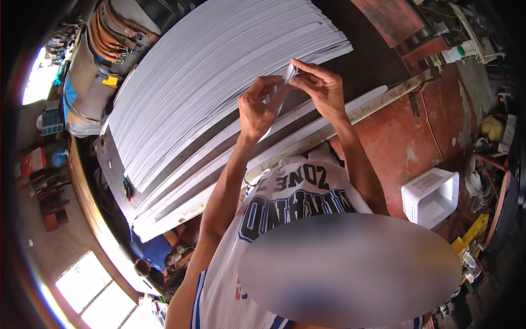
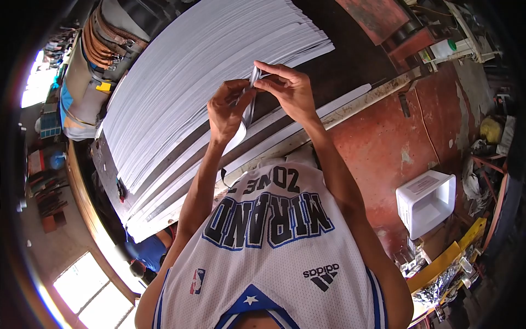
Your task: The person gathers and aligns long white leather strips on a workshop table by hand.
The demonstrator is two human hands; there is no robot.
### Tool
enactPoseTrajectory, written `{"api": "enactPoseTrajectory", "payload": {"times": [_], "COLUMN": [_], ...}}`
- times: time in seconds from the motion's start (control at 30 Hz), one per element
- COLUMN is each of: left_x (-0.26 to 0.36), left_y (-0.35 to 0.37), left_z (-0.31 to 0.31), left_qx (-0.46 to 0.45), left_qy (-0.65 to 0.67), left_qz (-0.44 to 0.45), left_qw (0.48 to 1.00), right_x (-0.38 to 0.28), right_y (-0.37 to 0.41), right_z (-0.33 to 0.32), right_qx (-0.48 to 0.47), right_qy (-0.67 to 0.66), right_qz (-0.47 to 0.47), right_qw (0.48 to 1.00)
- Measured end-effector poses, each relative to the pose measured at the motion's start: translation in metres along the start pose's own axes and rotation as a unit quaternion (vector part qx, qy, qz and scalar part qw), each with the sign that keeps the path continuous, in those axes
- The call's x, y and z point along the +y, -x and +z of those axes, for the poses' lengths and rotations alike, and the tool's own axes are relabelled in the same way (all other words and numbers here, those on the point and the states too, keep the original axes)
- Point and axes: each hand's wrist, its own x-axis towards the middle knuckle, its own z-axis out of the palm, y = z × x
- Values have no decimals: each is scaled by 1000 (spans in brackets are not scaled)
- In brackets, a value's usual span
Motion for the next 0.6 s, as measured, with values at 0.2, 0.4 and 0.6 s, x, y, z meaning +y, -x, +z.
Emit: {"api": "enactPoseTrajectory", "payload": {"times": [0.2,0.4,0.6], "left_x": [0,2,9], "left_y": [1,-3,-4], "left_z": [3,2,-2], "left_qx": [21,13,-8], "left_qy": [-24,5,66], "left_qz": [-5,-12,-40], "left_qw": [999,1000,997], "right_x": [6,1,9], "right_y": [3,2,-3], "right_z": [1,4,0], "right_qx": [16,18,18], "right_qy": [6,18,-114], "right_qz": [-21,-40,-20], "right_qw": [1000,999,993]}}
